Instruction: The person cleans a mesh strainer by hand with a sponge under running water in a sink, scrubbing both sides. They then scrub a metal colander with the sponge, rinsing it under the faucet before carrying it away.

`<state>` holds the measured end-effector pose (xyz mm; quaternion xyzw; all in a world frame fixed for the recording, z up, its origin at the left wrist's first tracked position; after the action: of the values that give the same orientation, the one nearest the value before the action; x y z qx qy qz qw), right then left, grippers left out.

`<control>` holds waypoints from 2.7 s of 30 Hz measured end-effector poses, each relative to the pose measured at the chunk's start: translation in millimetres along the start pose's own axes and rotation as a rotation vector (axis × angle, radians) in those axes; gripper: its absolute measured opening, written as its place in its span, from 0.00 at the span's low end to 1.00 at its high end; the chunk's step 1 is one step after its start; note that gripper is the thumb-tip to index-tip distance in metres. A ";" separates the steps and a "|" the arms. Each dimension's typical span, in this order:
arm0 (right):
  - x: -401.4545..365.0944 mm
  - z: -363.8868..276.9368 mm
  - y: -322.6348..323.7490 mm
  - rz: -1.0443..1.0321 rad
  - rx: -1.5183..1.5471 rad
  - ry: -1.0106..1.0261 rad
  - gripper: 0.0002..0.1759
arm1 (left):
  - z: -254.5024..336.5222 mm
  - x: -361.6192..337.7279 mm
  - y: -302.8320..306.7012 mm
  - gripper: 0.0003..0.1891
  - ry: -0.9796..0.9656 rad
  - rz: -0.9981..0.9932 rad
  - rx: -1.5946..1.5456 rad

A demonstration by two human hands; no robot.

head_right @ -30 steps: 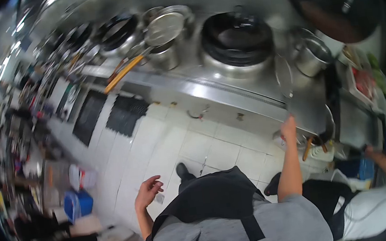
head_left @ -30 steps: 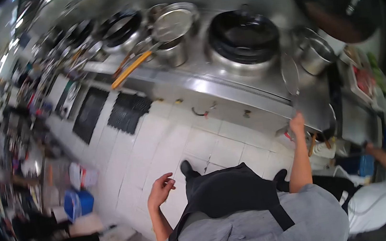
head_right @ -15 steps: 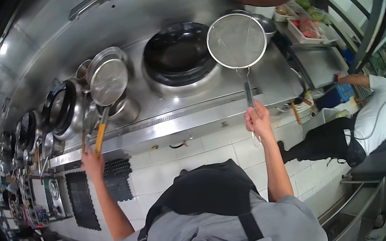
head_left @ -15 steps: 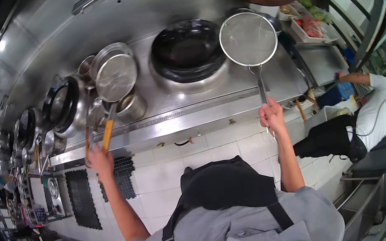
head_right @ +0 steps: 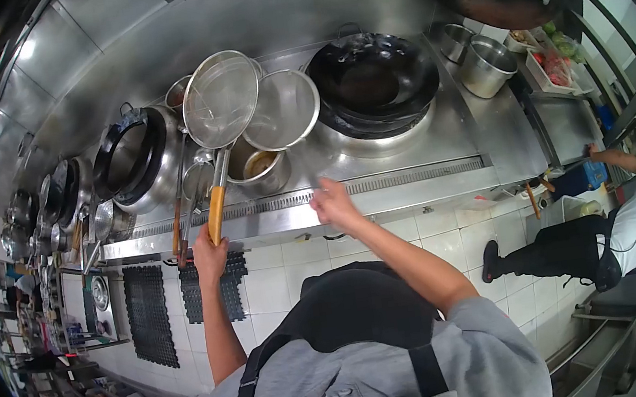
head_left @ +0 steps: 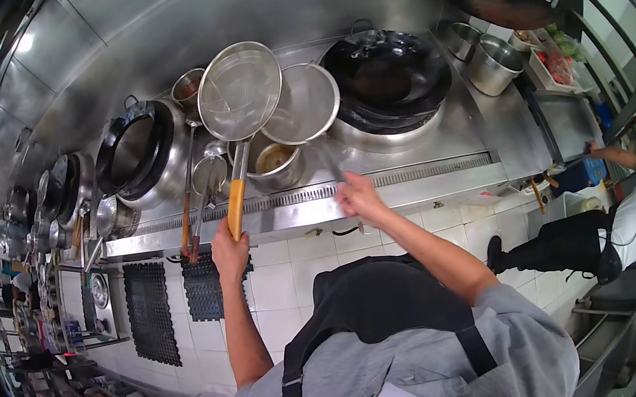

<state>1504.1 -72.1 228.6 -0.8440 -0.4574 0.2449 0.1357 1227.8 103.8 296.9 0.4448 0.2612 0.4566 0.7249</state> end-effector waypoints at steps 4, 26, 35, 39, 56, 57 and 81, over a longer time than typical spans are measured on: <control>36.6 50.5 -59.2 -0.073 0.040 -0.089 0.30 | -3.7 5.4 -11.1 0.28 -0.031 0.001 -0.003; -583.7 241.8 432.6 1.018 -0.267 -0.725 0.10 | 17.3 6.5 -62.3 0.24 -0.046 0.057 0.094; -674.1 323.5 459.9 1.140 0.018 -0.544 0.14 | 63.9 39.0 -136.8 0.27 -0.202 0.337 0.748; -688.4 317.8 464.0 1.232 0.544 -0.278 0.19 | 335.8 -94.9 -149.7 0.26 -0.589 0.678 0.450; -873.3 260.5 489.3 1.934 0.791 0.114 0.19 | 787.5 -609.2 -497.2 0.23 -1.889 -1.628 0.148; -891.5 254.7 471.0 1.985 0.945 0.293 0.17 | 797.3 -638.8 -495.4 0.23 -1.996 -1.677 0.204; -1391.3 247.9 560.9 2.882 1.126 1.276 0.39 | 966.7 -1099.5 -556.0 0.24 -2.044 -1.784 0.538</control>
<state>1124.3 -1543.2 167.9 0.3526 -0.9033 0.0758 -0.2322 1734.4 -1376.5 227.7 0.3874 -0.1085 -0.7469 0.5293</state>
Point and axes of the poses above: each hand's wrist, its own x-axis towards the middle knuckle, its own y-axis out of the back of the hand, z = x × y, the point moved 4 cm from there along x, towards the middle knuckle, and after that the axes turned 3 degrees about x, right-handed, at the moved point
